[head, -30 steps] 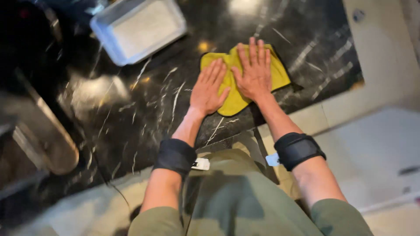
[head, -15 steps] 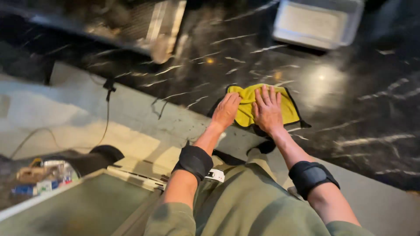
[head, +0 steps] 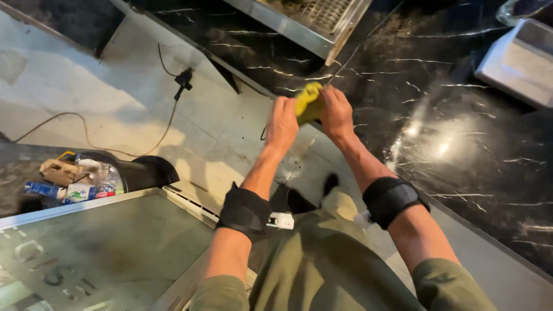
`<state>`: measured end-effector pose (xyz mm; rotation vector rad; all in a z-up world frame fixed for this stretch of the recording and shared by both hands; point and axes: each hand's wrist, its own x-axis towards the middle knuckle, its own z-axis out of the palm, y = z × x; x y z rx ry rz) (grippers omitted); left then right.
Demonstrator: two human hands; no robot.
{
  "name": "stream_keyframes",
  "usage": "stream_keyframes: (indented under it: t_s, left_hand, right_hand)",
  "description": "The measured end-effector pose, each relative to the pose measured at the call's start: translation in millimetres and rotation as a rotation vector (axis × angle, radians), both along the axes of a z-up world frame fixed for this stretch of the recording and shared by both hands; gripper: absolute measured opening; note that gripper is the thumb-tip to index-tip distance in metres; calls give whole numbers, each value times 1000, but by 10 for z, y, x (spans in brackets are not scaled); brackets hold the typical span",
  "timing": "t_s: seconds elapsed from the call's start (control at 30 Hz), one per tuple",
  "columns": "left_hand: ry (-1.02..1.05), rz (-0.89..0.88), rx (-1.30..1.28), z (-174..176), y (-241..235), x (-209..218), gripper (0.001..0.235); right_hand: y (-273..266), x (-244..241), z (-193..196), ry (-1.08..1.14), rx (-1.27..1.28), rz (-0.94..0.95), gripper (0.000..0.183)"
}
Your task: The person wipes a black marble countertop with a yellow cloth using both hands. They move the cloth back and forth across the surface, covering different sections of the counter in a coffee shop setting.
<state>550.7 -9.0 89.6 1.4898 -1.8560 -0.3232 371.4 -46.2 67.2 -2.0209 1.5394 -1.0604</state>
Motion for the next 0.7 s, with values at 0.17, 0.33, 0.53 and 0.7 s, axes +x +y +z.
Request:
stream_keyframes:
  t_s: [0.17, 0.33, 0.53, 0.7]
  left_hand:
    - [86, 153, -154, 288, -339, 629, 21]
    - [-10, 202, -41, -143, -952, 1141, 17]
    - [-115, 164, 196, -573, -1815, 1679, 16]
    - [-196, 96, 303, -485, -2258, 1945, 24]
  right_hand:
    - [-452, 832, 346, -47, -372, 91, 34]
    - [-1029, 1348, -339, 149, -49, 209, 29]
    - [-1335, 1795, -597, 409, -70, 208, 67]
    - [-1634, 2074, -437, 394, 191, 195, 76]
